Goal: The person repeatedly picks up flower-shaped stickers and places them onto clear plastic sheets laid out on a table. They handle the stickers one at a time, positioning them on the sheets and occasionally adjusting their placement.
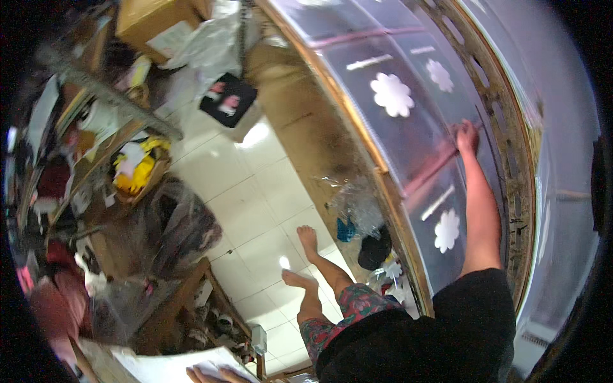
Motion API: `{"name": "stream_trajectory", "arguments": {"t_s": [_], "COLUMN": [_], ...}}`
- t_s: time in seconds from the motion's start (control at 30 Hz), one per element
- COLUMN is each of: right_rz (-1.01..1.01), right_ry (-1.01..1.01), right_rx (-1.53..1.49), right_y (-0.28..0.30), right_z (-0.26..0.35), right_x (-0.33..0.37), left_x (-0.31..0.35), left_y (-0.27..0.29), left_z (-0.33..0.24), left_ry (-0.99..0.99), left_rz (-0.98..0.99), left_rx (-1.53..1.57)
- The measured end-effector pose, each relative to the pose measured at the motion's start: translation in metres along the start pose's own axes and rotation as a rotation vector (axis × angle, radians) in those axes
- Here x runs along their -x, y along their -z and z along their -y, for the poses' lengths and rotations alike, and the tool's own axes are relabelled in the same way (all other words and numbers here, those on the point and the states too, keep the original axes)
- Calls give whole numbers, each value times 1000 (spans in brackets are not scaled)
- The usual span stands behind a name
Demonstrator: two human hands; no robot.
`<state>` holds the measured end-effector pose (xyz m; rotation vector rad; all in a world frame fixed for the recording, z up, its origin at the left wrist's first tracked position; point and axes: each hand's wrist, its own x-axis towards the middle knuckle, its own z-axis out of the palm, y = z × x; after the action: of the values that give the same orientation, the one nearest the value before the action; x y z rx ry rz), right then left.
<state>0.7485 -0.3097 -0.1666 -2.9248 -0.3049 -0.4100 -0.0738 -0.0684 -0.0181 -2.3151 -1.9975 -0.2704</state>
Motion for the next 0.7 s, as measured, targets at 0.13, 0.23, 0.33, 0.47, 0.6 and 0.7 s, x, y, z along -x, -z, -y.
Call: {"name": "stream_trajectory", "arguments": {"t_s": [0.13,0.23,0.33,0.47,0.6,0.7], "right_rz": [-171,-99,174,654,962,936], "right_ry": [128,329,449,587,700,846], "right_rx": [-230,-472,-826,-1042,-1211,-1142], "right_y": [12,18,16,75,134,114], "right_z": [23,74,128,240,313,338], "right_x": [21,54,115,229,329,369], "left_x": [8,5,-6,21,50,73], "left_y": [-38,-27,-14,0,16,47], "left_z": [31,25,16,22,46,87], "left_ry": [110,144,101,69,71,59], "left_rz": [19,9,-60,-210,-272,-329], "left_rx": [292,340,392,565,740,582]}}
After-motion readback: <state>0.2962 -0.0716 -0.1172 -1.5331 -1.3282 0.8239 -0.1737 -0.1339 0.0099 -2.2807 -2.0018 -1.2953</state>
